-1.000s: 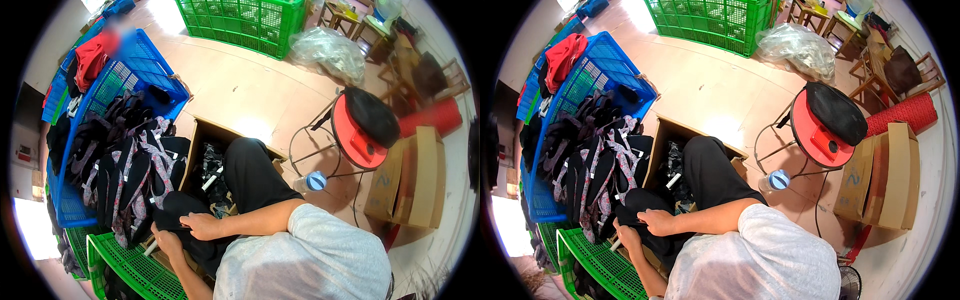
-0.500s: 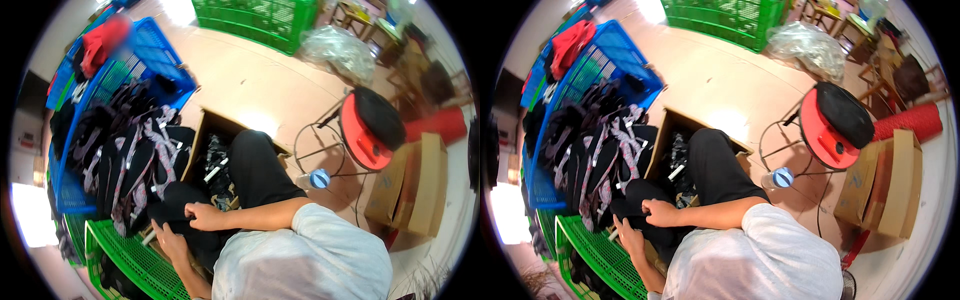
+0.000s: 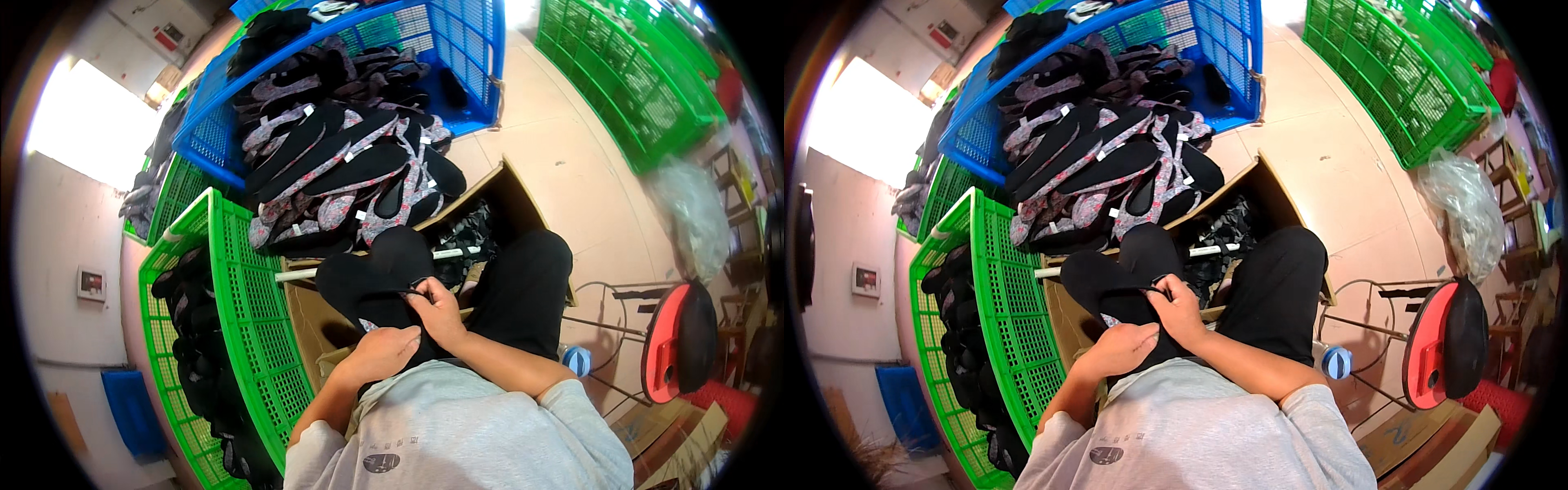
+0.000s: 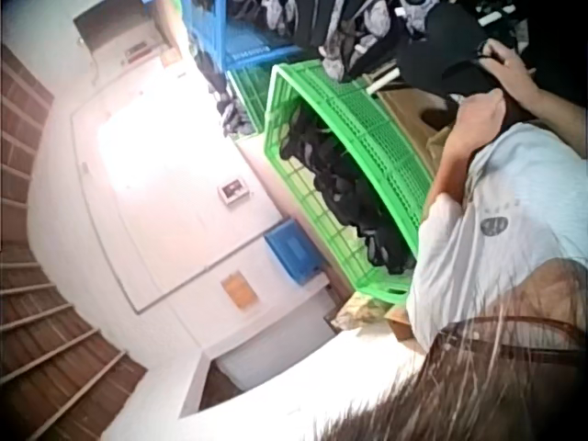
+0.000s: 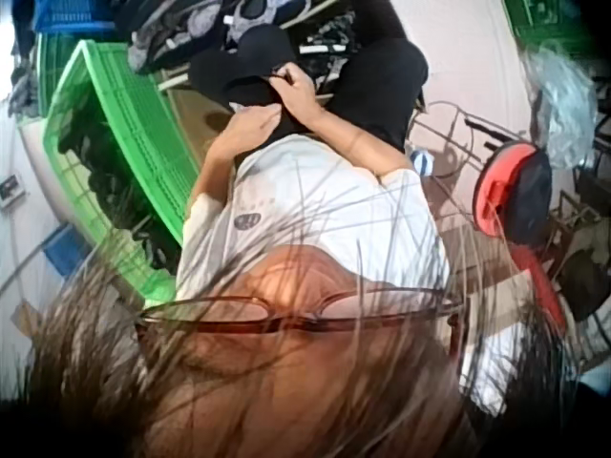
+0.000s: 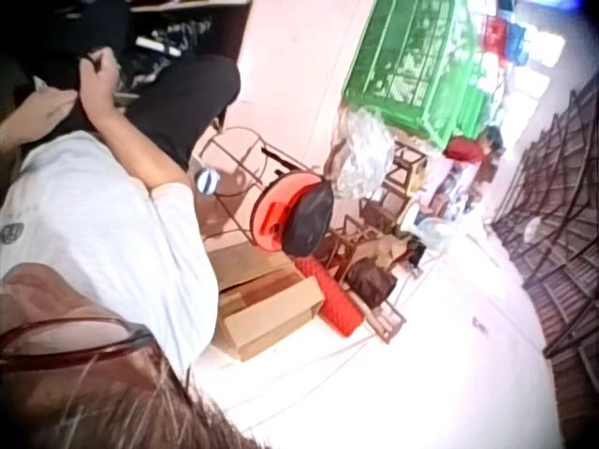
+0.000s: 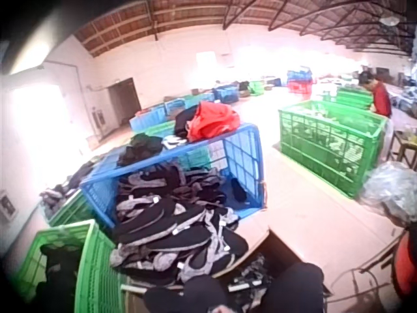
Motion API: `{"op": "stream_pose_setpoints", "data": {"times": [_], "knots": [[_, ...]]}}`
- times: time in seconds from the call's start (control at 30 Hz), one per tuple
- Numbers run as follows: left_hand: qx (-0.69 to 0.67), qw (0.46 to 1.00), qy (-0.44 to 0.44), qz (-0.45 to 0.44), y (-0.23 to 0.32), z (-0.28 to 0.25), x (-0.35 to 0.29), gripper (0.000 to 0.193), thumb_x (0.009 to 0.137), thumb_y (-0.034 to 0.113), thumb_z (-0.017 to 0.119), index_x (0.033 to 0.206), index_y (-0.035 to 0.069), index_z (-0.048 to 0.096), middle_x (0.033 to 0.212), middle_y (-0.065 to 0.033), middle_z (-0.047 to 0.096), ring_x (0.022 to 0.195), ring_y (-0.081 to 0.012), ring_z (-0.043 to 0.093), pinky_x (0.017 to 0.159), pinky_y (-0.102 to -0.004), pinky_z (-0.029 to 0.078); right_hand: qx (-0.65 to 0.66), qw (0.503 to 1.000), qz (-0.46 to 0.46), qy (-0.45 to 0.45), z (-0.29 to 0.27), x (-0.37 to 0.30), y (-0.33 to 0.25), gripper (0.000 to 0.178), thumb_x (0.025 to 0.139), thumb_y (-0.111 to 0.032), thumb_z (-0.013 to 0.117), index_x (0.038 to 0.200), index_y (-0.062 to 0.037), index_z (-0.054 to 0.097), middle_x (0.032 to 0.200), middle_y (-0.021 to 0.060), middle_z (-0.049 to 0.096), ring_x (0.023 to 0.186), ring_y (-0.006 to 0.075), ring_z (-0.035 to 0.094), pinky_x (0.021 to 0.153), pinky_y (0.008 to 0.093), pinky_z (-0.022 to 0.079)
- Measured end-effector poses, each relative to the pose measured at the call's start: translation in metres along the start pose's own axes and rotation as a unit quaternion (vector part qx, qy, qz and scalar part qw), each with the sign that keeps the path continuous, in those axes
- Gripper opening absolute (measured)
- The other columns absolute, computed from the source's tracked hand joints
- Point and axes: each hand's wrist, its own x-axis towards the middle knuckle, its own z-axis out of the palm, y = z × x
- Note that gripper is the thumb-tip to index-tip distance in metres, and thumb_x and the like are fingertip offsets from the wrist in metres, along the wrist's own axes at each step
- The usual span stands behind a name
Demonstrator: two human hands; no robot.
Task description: The person sits on the floor and assembles slippers by hand. They pick up a black sole and a patterned fabric upper, align them, and press the edges together to secure the bond. The person repeats this process for multiple units, handling them one at a time.
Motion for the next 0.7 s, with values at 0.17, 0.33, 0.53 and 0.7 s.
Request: {"op": "stream_pose_setpoints", "data": {"times": [0.17, 0.33, 0.53, 0.7], "knots": [[-0.103, 0.990, 0.059, 0.073, -0.026, 0.009, 0.003, 0.024, 0.094, 0.017, 0.054, 0.113, 0.003, 0.061, 0.081, -0.0214, 0.064, 0.075, -0.0391, 0.063, 0.066, -0.0450, 0.048, 0.200, 0.976, 0.077, 0.035, 0.004, -0.005, 0.000, 0.014, 0.093, -0.002, 0.060, 0.085, -0.0078, 0.050, 0.078, -0.0033, 0.052, 0.070, 0.0039, 0.046, 0.062, 0.0212, 0.040], [0.003, 0.999, -0.026, -0.018, 0.006, -0.020, 0.002, 0.024, 0.090, 0.017, 0.059, 0.109, 0.005, 0.064, 0.084, -0.0170, 0.067, 0.080, -0.0367, 0.065, 0.069, -0.0456, 0.051, 0.239, 0.964, 0.108, 0.035, -0.001, -0.008, -0.011, 0.010, 0.094, -0.005, 0.060, 0.090, -0.0090, 0.051, 0.082, -0.0026, 0.054, 0.070, 0.0046, 0.047, 0.065, 0.0214, 0.042], [0.165, 0.976, -0.013, 0.142, -0.012, -0.033, -0.026, 0.009, 0.078, 0.014, 0.062, 0.085, 0.009, 0.066, 0.081, -0.0082, 0.059, 0.078, -0.0304, 0.062, 0.070, -0.0438, 0.050, 0.163, 0.978, 0.127, 0.013, -0.017, -0.002, -0.029, 0.012, 0.100, -0.024, 0.056, 0.096, -0.0122, 0.053, 0.090, 0.0001, 0.063, 0.067, 0.0012, 0.050, 0.049, 0.0146, 0.033], [0.325, 0.927, -0.094, 0.162, -0.006, -0.046, -0.057, 0.005, 0.075, 0.015, 0.062, 0.076, 0.014, 0.067, 0.081, 0.0000, 0.060, 0.086, -0.0210, 0.059, 0.076, -0.0345, 0.045, 0.159, 0.974, 0.132, 0.091, -0.036, 0.025, -0.029, 0.028, 0.104, -0.033, 0.048, 0.124, -0.0148, 0.054, 0.102, -0.0009, 0.067, 0.074, 0.0016, 0.056, 0.048, 0.0152, 0.035]]}}
